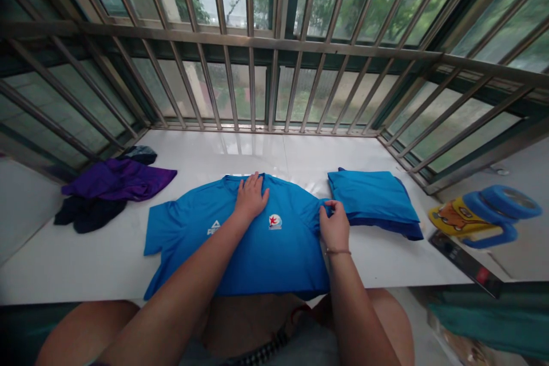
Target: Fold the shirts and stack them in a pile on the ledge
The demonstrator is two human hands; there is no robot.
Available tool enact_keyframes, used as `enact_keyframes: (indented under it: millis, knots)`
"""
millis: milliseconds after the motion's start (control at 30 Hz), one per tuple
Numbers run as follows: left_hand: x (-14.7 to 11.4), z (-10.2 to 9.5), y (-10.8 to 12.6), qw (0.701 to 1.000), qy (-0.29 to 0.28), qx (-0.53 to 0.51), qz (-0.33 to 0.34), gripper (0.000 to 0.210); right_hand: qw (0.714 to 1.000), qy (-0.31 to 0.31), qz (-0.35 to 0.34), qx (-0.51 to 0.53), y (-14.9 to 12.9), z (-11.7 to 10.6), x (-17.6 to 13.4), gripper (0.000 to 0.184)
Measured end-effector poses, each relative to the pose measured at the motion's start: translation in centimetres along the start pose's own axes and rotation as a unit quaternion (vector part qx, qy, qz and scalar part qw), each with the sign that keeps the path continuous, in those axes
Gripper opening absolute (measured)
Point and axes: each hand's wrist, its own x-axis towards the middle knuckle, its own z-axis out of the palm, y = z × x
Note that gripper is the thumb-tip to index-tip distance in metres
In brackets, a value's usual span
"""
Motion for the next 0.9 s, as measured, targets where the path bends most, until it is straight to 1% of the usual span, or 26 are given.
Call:
enact_keyframes:
  millis: [67, 133, 167, 200, 233, 267, 300, 333, 367, 400, 433, 467, 500, 567, 600, 700, 767, 833, 900]
  knots:
    - [0.1, 0.0, 0.0, 1.0, -0.018, -0.007, 0.013, 0.062, 1.0, 0.002, -0.015, 0.006, -0.7, -0.1, -0.1, 0.047]
    - [0.2, -0.1, -0.1, 0.999, -0.034, -0.01, 0.017, 0.063, 0.999, 0.01, -0.05, 0.011, -1.7, -0.1, -0.4, 0.041]
    - [0.2, -0.1, -0.1, 0.999, -0.036, -0.011, 0.012, 0.063, 0.996, 0.013, -0.084, 0.013, -2.4, -0.1, -0.8, 0.036]
    - [0.2, -0.1, -0.1, 0.999, -0.032, -0.011, 0.009, 0.064, 0.991, 0.008, -0.135, 0.013, -3.1, 0.0, -1.2, 0.031]
    - [0.2, -0.1, -0.1, 0.999, -0.027, -0.011, 0.014, 0.063, 0.98, -0.013, -0.199, 0.008, -3.9, 0.0, -1.8, 0.028]
    - [0.2, -0.1, -0.1, 0.999, -0.026, -0.012, 0.029, 0.062, 0.96, -0.053, -0.273, -0.003, -4.6, 0.1, -2.6, 0.028]
    - [0.2, -0.1, -0.2, 0.998, -0.03, -0.014, 0.051, 0.059, 0.931, -0.108, -0.347, -0.021, -5.3, 0.2, -3.4, 0.03]
    - [0.2, -0.1, -0.2, 0.996, -0.038, -0.018, 0.075, 0.057, 0.895, -0.168, -0.411, -0.044, -5.9, 0.3, -4.3, 0.033]
    - [0.2, -0.1, -0.3, 0.994, -0.05, -0.021, 0.094, 0.054, 0.857, -0.222, -0.46, -0.068, -6.3, 0.4, -5.2, 0.036]
    - [0.2, -0.1, -0.4, 0.992, -0.06, -0.025, 0.106, 0.053, 0.825, -0.263, -0.492, -0.088, -6.6, 0.5, -6.2, 0.037]
    - [0.2, -0.1, -0.4, 0.991, -0.067, -0.029, 0.109, 0.052, 0.804, -0.289, -0.51, -0.102, -6.7, 0.5, -7.0, 0.038]
    - [0.3, -0.1, -0.5, 0.992, -0.068, -0.032, 0.106, 0.052, 0.793, -0.303, -0.518, -0.108, -6.7, 0.4, -7.8, 0.036]
    - [0.3, -0.1, -0.6, 0.992, -0.066, -0.034, 0.101, 0.052, 0.79, -0.309, -0.518, -0.11, -6.4, 0.3, -8.4, 0.034]
    - [0.5, -0.1, -0.7, 0.992, -0.065, -0.042, 0.097, 0.052, 0.803, -0.305, -0.501, -0.102, -5.4, -0.3, -9.1, 0.03]
    - [0.6, -0.1, -0.8, 0.992, -0.067, -0.046, 0.096, 0.051, 0.817, -0.295, -0.486, -0.096, -4.8, -0.7, -9.3, 0.03]
    - [0.8, -0.2, -1.1, 0.991, -0.075, -0.058, 0.091, 0.048, 0.876, -0.236, -0.414, -0.076, -2.4, -2.0, -9.0, 0.03]
    - [0.9, -0.1, -1.2, 0.991, -0.08, -0.063, 0.089, 0.046, 0.905, -0.2, -0.369, -0.064, -0.9, -2.6, -8.7, 0.032]
    - [1.0, -0.1, -1.1, 0.991, -0.082, -0.065, 0.086, 0.045, 0.923, -0.181, -0.333, -0.059, 0.3, -2.8, -8.6, 0.033]
    - [1.2, -0.2, -0.8, 0.991, -0.081, -0.066, 0.08, 0.044, 0.933, -0.172, -0.31, -0.064, 1.1, -2.7, -8.6, 0.033]
